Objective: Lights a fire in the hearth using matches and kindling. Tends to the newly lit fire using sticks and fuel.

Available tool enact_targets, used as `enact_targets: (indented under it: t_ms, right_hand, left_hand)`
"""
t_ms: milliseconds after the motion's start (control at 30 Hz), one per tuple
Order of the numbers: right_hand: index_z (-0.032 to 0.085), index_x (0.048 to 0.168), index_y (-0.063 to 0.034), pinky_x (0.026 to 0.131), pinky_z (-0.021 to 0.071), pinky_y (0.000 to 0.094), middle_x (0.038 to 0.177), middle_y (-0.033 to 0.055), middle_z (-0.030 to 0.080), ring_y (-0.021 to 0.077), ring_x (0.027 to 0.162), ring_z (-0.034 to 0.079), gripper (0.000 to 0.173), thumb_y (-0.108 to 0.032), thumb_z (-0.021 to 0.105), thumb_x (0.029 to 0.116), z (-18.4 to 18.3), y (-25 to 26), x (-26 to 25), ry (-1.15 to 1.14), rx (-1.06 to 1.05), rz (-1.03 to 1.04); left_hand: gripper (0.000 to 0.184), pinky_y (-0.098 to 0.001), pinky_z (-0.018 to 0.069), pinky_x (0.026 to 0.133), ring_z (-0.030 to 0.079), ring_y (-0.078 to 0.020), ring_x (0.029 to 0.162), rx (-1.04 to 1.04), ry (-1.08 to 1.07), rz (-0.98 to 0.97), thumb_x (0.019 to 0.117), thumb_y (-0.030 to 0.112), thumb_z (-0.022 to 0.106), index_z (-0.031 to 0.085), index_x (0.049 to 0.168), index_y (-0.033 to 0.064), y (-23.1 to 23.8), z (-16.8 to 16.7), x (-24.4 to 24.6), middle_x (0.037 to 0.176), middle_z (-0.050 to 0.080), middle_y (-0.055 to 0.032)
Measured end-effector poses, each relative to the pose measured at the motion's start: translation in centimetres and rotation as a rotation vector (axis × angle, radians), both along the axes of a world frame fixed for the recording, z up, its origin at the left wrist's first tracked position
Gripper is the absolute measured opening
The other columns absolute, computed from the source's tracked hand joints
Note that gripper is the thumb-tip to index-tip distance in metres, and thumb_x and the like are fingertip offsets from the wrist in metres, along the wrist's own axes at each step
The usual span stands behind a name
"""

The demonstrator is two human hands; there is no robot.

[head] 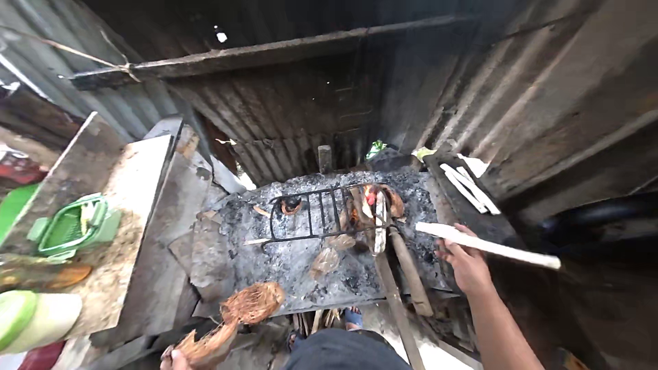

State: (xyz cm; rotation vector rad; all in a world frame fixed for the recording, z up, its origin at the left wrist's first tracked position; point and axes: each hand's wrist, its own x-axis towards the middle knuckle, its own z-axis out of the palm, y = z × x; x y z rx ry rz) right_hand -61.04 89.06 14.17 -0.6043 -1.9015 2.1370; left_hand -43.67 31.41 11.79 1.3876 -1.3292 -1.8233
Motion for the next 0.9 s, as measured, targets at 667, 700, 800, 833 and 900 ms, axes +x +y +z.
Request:
enact_targets:
  t_ms: [667,700,800,833,900]
  right_hand:
    - [0.036,0.155,-0.0506,0.097,0.056,0.0328,0.148,-0.0102,0.058,0.0145,0.125,0.063,0.069,-0.04,0.068,0.0957,-0.4,-7.9,3.8,0.083,-0.467,0.703]
    - [0.042,0.151,-0.0495,0.097,0.0567,0.033,0.147,-0.0109,0.059,0.0134,0.124,0.064,0.055,-0.034,0.06,0.1013,-0.3,-8.2,3.7,0.046,-0.471,0.705]
    - [0.067,0.131,-0.0367,0.092,0.0588,0.036,0.128,-0.0054,0.071,0.0151,0.108,0.07,0.031,-0.031,0.058,0.1019,-0.5,-9.0,3.4,-0.027,-0.502,0.613]
    - [0.066,0.124,-0.0342,0.083,0.0609,0.0318,0.119,-0.0064,0.074,0.0122,0.095,0.072,0.024,-0.027,0.054,0.1043,-0.6,-9.4,3.3,-0.055,-0.403,0.565]
    - [0.042,0.135,-0.0233,0.068,0.0615,0.0278,0.111,-0.007,0.069,0.0077,0.075,0.069,0.042,0.0,0.041,0.0995,-0.7,-10.8,3.2,-0.118,-0.111,0.493]
  left_hand:
    - [0.062,-0.0536,0.054,0.098,0.062,-0.0335,0.121,0.165,-0.011,0.149,0.1086,0.051,0.042,0.04,0.152,0.0075,-3.0,0.2,0.0,0.137,0.059,-0.022]
    - [0.063,-0.0542,0.0533,0.099,0.06,-0.0342,0.123,0.174,-0.012,0.154,0.1084,0.051,0.042,0.038,0.153,0.0078,-2.9,0.3,0.0,0.139,0.057,-0.0224]
    - [0.064,-0.0542,0.0524,0.1,0.059,-0.0347,0.125,0.193,-0.012,0.183,0.1078,0.052,0.043,0.036,0.155,0.0086,-2.8,0.0,0.1,0.142,0.056,-0.0227]
    - [0.064,-0.054,0.0521,0.1,0.059,-0.0346,0.126,0.204,-0.011,0.193,0.1078,0.052,0.043,0.036,0.155,0.009,-2.7,-0.1,0.2,0.142,0.055,-0.0223]
    - [0.064,-0.0539,0.0517,0.1,0.059,-0.0348,0.125,0.227,-0.009,0.215,0.1077,0.052,0.044,0.036,0.155,0.0093,-2.5,0.0,0.4,0.142,0.055,-0.0223]
